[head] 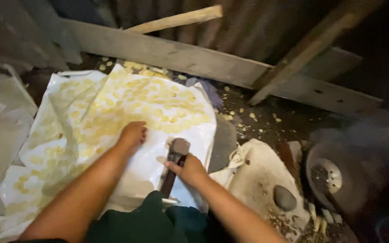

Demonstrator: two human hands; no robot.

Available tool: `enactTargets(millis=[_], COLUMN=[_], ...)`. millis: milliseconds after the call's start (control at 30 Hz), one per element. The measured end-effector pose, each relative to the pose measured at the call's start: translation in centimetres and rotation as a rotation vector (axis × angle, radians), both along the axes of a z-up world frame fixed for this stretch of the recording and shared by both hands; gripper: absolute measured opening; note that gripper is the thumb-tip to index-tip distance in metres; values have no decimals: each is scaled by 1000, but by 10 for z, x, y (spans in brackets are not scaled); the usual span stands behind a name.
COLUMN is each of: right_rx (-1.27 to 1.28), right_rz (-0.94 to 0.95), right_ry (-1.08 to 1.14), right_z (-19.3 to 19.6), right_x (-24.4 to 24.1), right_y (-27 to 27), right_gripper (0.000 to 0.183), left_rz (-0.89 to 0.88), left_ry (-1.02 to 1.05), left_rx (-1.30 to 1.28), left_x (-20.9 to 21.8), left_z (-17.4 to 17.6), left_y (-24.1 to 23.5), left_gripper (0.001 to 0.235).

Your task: The person uses a stone pestle to crush dark seeds in a mortar, then transfers the crushed material onto a white sheet. They use a hammer to flatten the material into thin, round discs. The person also stirs dark seeds in a wok over a fire and adds more seeds to the mortar.

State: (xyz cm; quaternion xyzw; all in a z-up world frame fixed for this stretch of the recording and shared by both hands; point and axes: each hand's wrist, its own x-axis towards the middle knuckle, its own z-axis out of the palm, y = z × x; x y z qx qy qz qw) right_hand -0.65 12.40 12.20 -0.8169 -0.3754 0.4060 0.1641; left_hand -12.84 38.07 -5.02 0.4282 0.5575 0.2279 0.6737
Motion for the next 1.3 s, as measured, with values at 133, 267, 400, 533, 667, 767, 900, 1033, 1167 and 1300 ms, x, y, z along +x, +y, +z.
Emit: enactTargets(millis=[133, 267, 400, 533, 667, 767, 900, 1033, 1167, 1300], right_rx=[220, 153, 119, 229, 232, 639, 354, 10, 48, 180], right_rz=[-413, -138, -246, -321, -372, -430, -331, -142, -110, -212], right_ry=[136, -107, -264, -269, -446, -541, -438, -445, -321, -362], right_z=[-76, -66, -89, 7, 54, 6, -60, -57, -6, 34], right_x=[-34, -1, -3, 14, 20, 38, 20, 17, 46, 14], right_y=[5, -46, -80, -23, -20, -26, 7, 15, 41, 34], right_gripper=[59, 47, 45, 46, 41, 23, 35, 49, 55, 48], left_rz=[-375, -375, -530, -468, -510, -526, -533, -607, -542, -521], left_ry=[306, 185, 59, 334, 399, 367, 399, 368, 363, 258], left_rx=[353, 929, 1325, 1390, 1300, 1317, 1369, 1419, 1542, 1459], left_x=[6, 1, 10, 28, 30, 29, 7, -17, -31, -35], left_z=[-1, 61, 66, 68, 56, 56, 52, 67, 68, 64], left_y=[-46, -90, -101, -106, -109, -105, -98, -96, -91, -95], left_gripper=[17, 20, 23, 14, 22, 13, 11, 31, 17, 14])
